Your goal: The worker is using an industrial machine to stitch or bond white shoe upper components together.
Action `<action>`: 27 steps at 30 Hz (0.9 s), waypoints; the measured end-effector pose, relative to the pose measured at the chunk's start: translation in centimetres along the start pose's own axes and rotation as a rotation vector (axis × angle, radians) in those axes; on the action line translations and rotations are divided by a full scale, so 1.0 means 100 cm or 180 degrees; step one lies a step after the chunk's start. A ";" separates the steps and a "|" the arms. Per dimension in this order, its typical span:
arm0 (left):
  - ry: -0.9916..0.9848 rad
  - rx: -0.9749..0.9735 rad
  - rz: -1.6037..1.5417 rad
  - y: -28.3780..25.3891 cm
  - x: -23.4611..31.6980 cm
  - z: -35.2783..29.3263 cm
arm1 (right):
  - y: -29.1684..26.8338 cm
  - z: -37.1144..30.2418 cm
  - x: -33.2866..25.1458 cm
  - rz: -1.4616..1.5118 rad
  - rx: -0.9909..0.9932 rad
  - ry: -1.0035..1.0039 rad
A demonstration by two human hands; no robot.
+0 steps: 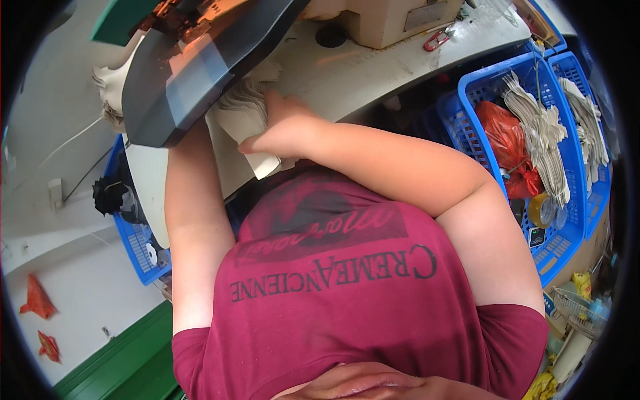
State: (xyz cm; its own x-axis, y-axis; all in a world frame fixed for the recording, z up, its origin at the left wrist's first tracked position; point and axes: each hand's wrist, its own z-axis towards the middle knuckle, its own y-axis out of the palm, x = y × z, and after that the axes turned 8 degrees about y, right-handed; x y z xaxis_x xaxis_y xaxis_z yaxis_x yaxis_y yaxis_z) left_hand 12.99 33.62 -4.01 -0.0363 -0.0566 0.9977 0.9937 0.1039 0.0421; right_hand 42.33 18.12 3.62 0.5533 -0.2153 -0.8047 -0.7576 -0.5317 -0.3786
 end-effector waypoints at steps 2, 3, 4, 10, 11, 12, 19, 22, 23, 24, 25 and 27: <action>0.0039 0.0057 0.0030 -0.004 0.001 -0.016 | 0.003 -0.003 -0.003 -0.0473 0.0138 0.0015; 0.0067 0.0097 0.0045 -0.006 0.003 -0.009 | 0.007 -0.001 0.001 -0.0624 0.0494 -0.0118; 0.0096 0.0143 0.0059 -0.006 0.001 -0.011 | 0.011 0.002 0.006 -0.0772 0.0848 -0.0261; 0.0281 0.0494 0.0094 0.016 -0.004 -0.047 | 0.026 0.035 0.055 -0.0009 0.1346 -0.1521; 0.0309 0.0580 0.0100 0.017 -0.005 -0.051 | 0.025 0.037 0.058 0.0048 0.1343 -0.1826; 0.0306 0.0529 0.0108 0.038 -0.008 -0.093 | 0.018 0.035 0.063 0.0014 0.1316 -0.1856; 0.0377 -0.0466 -0.0994 0.105 0.042 -0.183 | 0.045 0.046 0.062 0.0289 0.1020 -0.2001; 0.0117 -0.0306 0.0001 0.118 0.064 -0.193 | 0.049 0.049 0.062 -0.0083 0.1395 -0.2000; 0.0148 -0.0256 -0.0020 0.113 0.064 -0.192 | 0.049 0.049 0.061 -0.0244 0.1459 -0.1945; -0.0010 -0.0385 -0.0197 0.106 0.061 -0.189 | 0.048 0.050 0.061 -0.0404 0.1527 -0.1888; -0.0167 -0.0517 -0.0375 0.101 0.059 -0.187 | 0.046 0.049 0.062 -0.0440 0.1498 -0.1925; 0.0316 -0.0558 0.0156 0.097 0.055 -0.188 | 0.043 0.043 0.067 -0.1045 0.1990 -0.2528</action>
State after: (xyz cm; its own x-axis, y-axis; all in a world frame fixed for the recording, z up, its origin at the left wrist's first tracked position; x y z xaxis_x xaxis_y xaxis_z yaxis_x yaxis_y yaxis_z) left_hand 24.42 15.69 0.90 0.0145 -0.1542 0.9879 0.9976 -0.0651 -0.0248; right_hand 41.25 17.92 -5.37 0.5493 0.5788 -0.6027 -0.7804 0.0976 -0.6176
